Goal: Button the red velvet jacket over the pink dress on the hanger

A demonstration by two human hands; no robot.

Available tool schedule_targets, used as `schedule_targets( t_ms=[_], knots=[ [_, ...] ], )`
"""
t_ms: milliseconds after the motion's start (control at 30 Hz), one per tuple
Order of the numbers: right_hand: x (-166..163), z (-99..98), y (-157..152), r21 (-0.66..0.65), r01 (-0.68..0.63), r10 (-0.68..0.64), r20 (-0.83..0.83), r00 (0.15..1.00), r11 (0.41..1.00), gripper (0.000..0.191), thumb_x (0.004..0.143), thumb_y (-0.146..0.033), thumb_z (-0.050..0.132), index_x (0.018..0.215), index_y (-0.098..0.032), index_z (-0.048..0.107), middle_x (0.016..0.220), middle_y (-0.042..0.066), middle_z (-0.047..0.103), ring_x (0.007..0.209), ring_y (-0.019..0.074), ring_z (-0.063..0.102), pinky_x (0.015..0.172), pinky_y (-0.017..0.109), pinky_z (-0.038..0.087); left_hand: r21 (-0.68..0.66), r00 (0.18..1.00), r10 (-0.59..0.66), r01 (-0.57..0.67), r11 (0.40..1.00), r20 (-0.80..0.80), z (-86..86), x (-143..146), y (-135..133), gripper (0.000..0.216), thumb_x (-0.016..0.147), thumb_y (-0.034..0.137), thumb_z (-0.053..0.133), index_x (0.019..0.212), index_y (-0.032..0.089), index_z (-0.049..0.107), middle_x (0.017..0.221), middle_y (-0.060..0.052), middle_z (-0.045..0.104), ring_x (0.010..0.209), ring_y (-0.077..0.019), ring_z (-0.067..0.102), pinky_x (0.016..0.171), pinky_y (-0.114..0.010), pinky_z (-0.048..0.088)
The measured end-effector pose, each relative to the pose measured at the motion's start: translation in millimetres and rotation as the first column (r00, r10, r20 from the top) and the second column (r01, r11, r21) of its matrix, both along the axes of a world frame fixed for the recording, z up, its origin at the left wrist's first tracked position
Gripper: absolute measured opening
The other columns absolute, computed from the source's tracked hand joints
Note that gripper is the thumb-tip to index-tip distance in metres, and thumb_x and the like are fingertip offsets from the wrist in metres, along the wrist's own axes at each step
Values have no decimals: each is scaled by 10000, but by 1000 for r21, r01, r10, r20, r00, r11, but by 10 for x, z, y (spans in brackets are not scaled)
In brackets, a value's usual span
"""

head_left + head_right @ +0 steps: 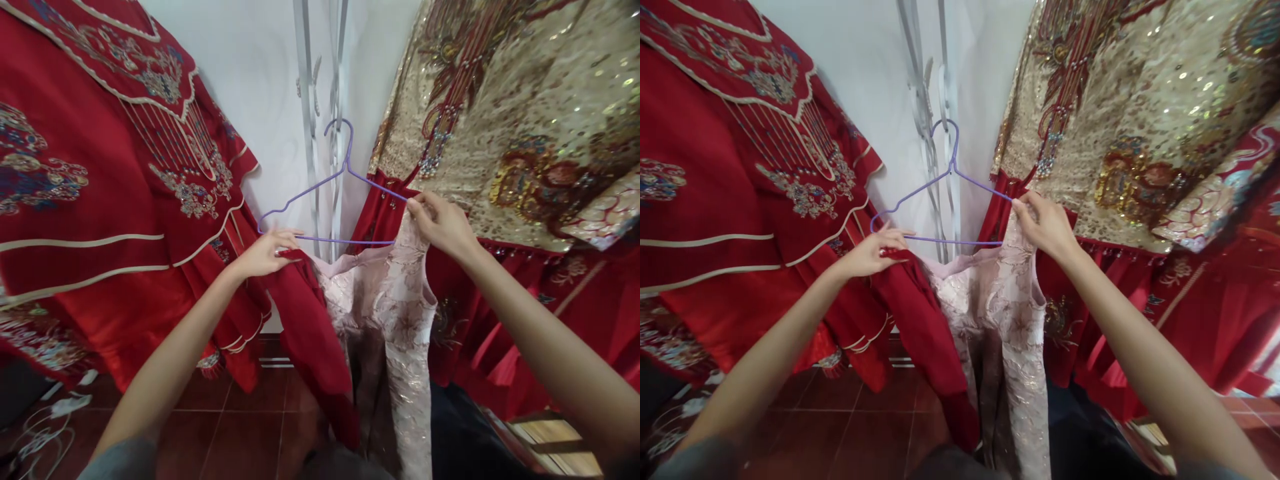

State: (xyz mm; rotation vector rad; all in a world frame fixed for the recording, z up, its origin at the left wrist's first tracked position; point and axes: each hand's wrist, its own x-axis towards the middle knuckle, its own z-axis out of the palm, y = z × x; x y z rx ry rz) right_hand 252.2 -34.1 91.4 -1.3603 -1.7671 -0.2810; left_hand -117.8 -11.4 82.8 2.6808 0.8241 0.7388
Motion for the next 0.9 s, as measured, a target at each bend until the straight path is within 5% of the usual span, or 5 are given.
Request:
schedule_targets(
  t_ms=[133, 333, 567, 900],
  knots=[
    [48, 71, -19, 11, 51, -51, 33, 998, 999, 390, 911, -575, 426, 755, -236, 539, 662, 35, 605, 612, 193, 512, 650, 299, 339, 82, 969, 168, -185, 979, 182, -2, -406, -23, 185, 785, 359, 616, 780, 193, 699, 880, -75, 675, 1046, -251, 600, 969, -422, 448],
    [47, 94, 6, -2, 10, -10, 40, 999, 1000, 465, 921, -605, 389, 699, -222, 532, 641, 26, 585, 587, 176, 490, 653, 295, 307, 16, 872, 369, -394, 919, 321, -146, -812, -12, 286, 797, 453, 609, 839, 181, 687, 911, -69, 658, 876, -196, 620, 864, -329, 491],
    [61, 80, 28, 48, -15, 12, 60, 998, 999, 459, 909, -591, 446, 703, -204, 582, 639, 24, 610, 599, 168, 529, 662, 287, 324, -28, 870, 378, -390, 920, 315, -155, -914, 79, 376, 777, 532, 619, 838, 165, 675, 933, -81, 658, 887, -202, 617, 861, -327, 486],
    [79, 24, 83, 187, 40, -67, 142, 988, 982, 470, 919, -571, 430, 693, -192, 593, 676, 25, 658, 671, 180, 586, 708, 292, 314, -47, 939, 290, -287, 957, 184, 158, -904, 97, 330, 761, 476, 659, 836, 158, 707, 872, -73, 676, 843, -207, 620, 814, -311, 477]
  ],
)
